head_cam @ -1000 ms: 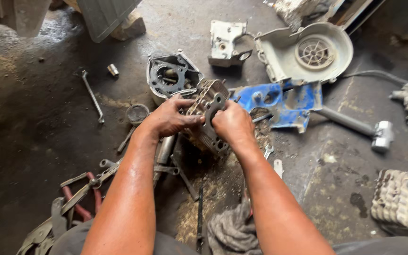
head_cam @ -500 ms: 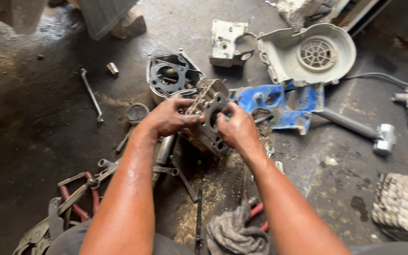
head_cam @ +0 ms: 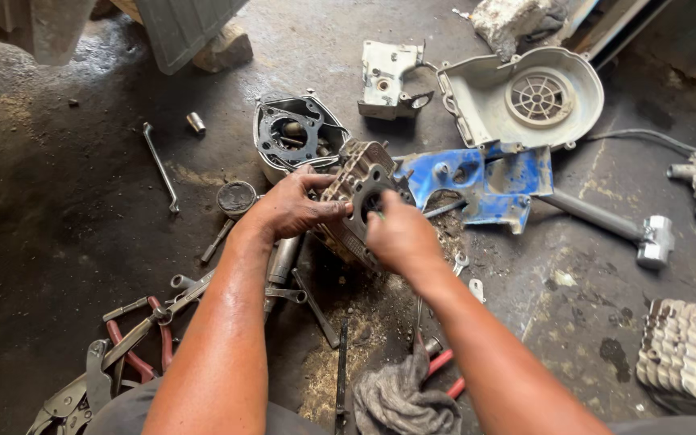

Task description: The person is sitting on the floor in a workshop, using a file and a screwdriver to scrape and clean the surface of a disassembled engine cylinder head. They wipe the part with a rag and inspect it before placing it down.

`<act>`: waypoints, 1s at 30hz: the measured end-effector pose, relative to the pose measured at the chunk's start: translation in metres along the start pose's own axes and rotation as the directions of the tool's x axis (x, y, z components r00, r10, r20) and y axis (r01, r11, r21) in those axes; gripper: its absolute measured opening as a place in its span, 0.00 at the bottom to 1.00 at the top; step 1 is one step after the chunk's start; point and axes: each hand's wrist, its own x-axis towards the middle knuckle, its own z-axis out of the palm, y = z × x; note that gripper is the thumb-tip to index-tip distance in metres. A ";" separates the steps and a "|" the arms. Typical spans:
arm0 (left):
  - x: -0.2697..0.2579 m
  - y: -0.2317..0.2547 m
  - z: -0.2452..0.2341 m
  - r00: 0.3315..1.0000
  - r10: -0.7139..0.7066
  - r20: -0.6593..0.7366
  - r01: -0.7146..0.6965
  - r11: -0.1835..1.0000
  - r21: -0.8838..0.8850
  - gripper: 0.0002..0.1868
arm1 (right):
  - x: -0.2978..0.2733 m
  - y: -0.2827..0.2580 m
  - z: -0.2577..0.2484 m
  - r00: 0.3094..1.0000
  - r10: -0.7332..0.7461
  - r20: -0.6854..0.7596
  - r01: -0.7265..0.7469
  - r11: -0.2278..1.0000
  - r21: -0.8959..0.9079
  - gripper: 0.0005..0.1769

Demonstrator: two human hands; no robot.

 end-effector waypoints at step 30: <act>-0.004 0.009 -0.005 1.000 -0.010 0.016 0.009 0.995 0.095 0.38 | -0.126 0.037 -0.009 0.338 0.124 0.933 0.629 0.708 -0.322 0.25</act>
